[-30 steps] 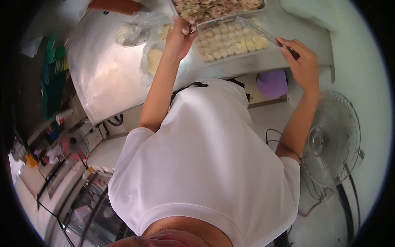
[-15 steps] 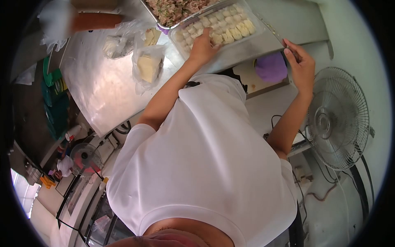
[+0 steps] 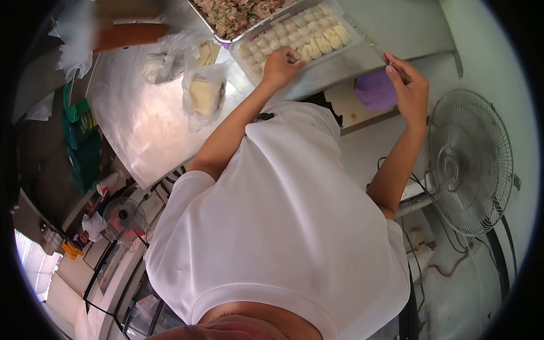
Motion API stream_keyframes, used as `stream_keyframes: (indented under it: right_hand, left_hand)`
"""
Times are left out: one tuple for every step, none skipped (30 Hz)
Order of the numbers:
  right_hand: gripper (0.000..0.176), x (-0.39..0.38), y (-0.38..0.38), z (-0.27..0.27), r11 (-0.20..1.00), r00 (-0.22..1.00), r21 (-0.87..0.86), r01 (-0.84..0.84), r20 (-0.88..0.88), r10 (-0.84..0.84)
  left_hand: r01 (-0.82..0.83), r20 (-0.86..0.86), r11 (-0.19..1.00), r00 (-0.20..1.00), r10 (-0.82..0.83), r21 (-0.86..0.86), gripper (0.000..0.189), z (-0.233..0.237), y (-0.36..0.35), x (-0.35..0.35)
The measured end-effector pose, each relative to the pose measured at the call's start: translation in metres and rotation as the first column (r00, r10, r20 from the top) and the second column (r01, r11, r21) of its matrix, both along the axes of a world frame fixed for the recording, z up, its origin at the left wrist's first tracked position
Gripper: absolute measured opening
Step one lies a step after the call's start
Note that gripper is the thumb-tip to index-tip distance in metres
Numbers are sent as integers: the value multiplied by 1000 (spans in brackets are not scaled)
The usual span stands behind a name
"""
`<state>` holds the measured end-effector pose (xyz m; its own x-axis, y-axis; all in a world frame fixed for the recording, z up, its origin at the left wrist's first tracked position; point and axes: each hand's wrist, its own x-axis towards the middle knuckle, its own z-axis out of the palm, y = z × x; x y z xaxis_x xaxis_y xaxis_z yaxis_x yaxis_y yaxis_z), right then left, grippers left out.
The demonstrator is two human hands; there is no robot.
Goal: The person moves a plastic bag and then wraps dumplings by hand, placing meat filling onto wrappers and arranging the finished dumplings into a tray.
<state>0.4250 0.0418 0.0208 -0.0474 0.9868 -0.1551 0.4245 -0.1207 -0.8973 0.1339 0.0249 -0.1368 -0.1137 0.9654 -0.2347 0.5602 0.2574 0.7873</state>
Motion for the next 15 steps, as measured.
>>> stream_keyframes:
  right_hand:
    - [29, 0, 1, -1, 1000, 1000, 2, -2, -1, 2]
    - [29, 0, 2, -2, 1000, 1000, 12, -8, -9, 8]
    - [29, -1, 2, -3, 1000, 1000, 22, -12, -16, 12]
    - [29, -1, 3, -3, 1000, 1000, 22, -10, -17, 11]
    - [29, -3, 4, -1, 1000, 1000, 10, -3, 5, 3]
    - [29, -3, 5, -1, 1000, 1000, -2, 2, 26, -2]
    - [29, -3, 4, -2, 1000, 1000, -5, 0, 26, 0]
    - [29, -3, 4, -3, 1000, 1000, 6, -17, 20, 17]
    - [28, -3, 6, -4, 999, 999, 20, -32, 13, 32]
    - [28, -3, 7, -5, 999, 999, 19, -31, 13, 31]
    - [28, -3, 6, -8, 1000, 1000, 13, -13, -15, 13]
    - [28, -4, 5, -11, 1000, 999, 5, 6, -43, -5]
    - [28, -5, 4, -13, 1000, 999, -3, 11, -46, -11]
    - [28, -5, 5, -14, 1000, 998, 7, -4, -56, 5]
    - [28, -6, 7, -15, 1000, 998, 20, -22, -64, 23]
  left_hand:
    - [-2, -1, 1000, 1000, 2, 2, 31, 7, 1, 0]
    - [-8, -45, 999, 999, 6, -46, 32, 15, 1, -1]
    - [-14, -89, 996, 996, 5, -94, 33, 23, 3, -1]
    - [-12, -89, 995, 996, 4, -94, 33, 26, 6, 0]
    - [-20, -129, 996, 992, 10, -83, 34, 27, 8, 2]
    - [-29, -169, 997, 985, 17, -72, 35, 27, 8, 3]
    - [-32, -169, 997, 985, 19, -75, 35, 27, 6, 4]
    - [-41, -185, 996, 982, 26, -76, 34, 26, 5, 4]
    - [-49, -202, 996, 979, 34, -73, 34, 24, 5, 4]
    - [-48, -202, 996, 979, 32, -74, 34, 21, 4, 3]
    - [-67, -162, 996, 985, 58, -52, 33, 16, 0, 1]
    - [-86, -122, 996, 989, 82, -33, 33, 14, -3, -1]
    - [-81, -125, 996, 989, 75, -41, 33, 10, -6, 1]
    - [-81, -108, 996, 991, 77, -37, 33, 7, -6, 4]
    - [-84, -89, 996, 993, 81, -30, 33, 8, -5, 6]
